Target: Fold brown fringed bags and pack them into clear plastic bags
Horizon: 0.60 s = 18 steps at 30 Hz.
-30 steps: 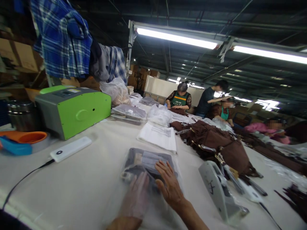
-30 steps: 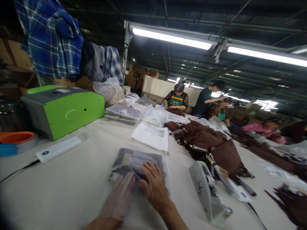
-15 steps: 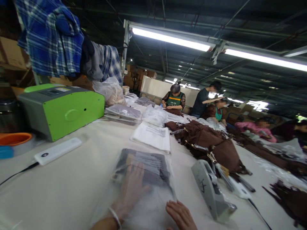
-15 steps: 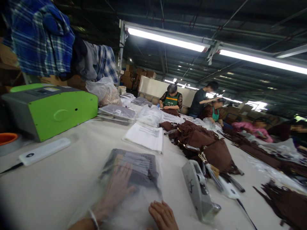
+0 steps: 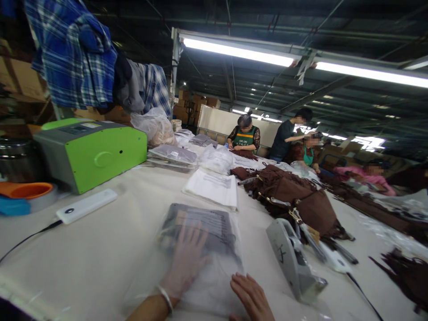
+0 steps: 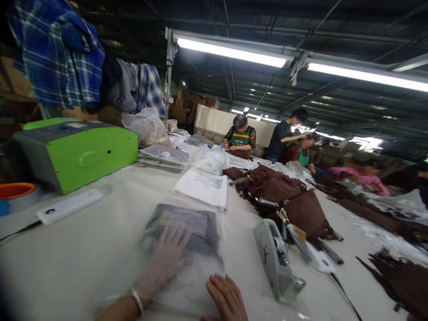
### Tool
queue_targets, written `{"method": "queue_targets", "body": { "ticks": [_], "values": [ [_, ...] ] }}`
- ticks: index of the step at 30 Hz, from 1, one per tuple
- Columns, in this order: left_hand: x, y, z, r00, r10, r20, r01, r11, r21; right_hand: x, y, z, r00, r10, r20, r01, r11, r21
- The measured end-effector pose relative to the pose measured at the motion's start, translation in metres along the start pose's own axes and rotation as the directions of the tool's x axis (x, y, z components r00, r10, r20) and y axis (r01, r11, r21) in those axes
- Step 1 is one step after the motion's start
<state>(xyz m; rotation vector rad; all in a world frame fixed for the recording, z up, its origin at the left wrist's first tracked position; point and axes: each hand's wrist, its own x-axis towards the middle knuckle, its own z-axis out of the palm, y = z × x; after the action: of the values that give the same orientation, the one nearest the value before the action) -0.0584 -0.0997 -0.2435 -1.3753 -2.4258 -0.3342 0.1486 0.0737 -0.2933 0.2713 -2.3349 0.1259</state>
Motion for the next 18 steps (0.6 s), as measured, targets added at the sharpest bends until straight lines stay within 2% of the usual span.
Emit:
{"method": "queue_targets", "body": {
  "ticks": [2, 4, 5, 6, 7, 9, 11, 12, 13, 14, 15, 18],
  "values": [
    [-0.002, -0.003, 0.005, 1.000, -0.006, -0.010, 0.006, 1.000, 0.004, 0.003, -0.006, -0.009, 0.999, 0.017, 0.046, -0.019, 0.999, 0.035],
    [-0.010, -0.011, 0.011, 0.998, 0.040, -0.051, -0.039, 0.999, 0.015, 0.001, -0.012, -0.020, 0.982, 0.159, 0.101, -0.166, 0.984, 0.065],
    [-0.017, -0.017, 0.014, 0.994, 0.076, -0.079, -0.074, 0.997, 0.029, -0.001, -0.014, -0.024, 0.955, 0.276, 0.109, -0.285, 0.956, 0.073],
    [-0.027, -0.024, 0.016, 0.988, 0.111, -0.106, -0.106, 0.993, 0.049, -0.003, -0.015, -0.028, 0.904, 0.415, 0.105, -0.423, 0.903, 0.077],
    [-0.038, -0.031, 0.018, 0.982, 0.138, -0.131, -0.129, 0.989, 0.072, -0.003, -0.015, -0.032, 0.825, 0.556, 0.099, -0.564, 0.822, 0.079],
    [-0.065, -0.045, 0.018, 0.979, 0.128, -0.161, -0.109, 0.987, 0.121, 0.002, -0.012, -0.035, 0.609, 0.781, 0.141, -0.793, 0.604, 0.078],
    [-0.094, -0.055, 0.015, 0.982, 0.070, -0.173, -0.043, 0.987, 0.157, 0.015, -0.007, -0.034, 0.362, 0.883, 0.298, -0.930, 0.364, 0.050],
    [-0.108, -0.059, 0.012, 0.982, 0.048, -0.180, -0.017, 0.985, 0.172, 0.023, -0.005, -0.033, 0.255, 0.886, 0.388, -0.964, 0.266, 0.026],
    [-0.121, -0.062, 0.010, 0.981, 0.040, -0.188, -0.004, 0.982, 0.186, 0.031, -0.004, -0.031, 0.174, 0.870, 0.462, -0.981, 0.194, 0.005],
    [-0.133, -0.066, 0.008, 0.979, 0.051, -0.198, -0.011, 0.980, 0.201, 0.039, -0.003, -0.029, 0.123, 0.849, 0.514, -0.989, 0.148, -0.009],
    [-0.144, -0.069, 0.007, 0.974, 0.082, -0.209, -0.036, 0.976, 0.213, 0.045, -0.003, -0.027, 0.100, 0.831, 0.547, -0.992, 0.127, -0.012],
    [-0.170, -0.084, 0.003, 0.948, 0.202, -0.248, -0.144, 0.962, 0.234, 0.052, -0.004, -0.022, 0.108, 0.809, 0.578, -0.992, 0.123, 0.013]
  ]
}}
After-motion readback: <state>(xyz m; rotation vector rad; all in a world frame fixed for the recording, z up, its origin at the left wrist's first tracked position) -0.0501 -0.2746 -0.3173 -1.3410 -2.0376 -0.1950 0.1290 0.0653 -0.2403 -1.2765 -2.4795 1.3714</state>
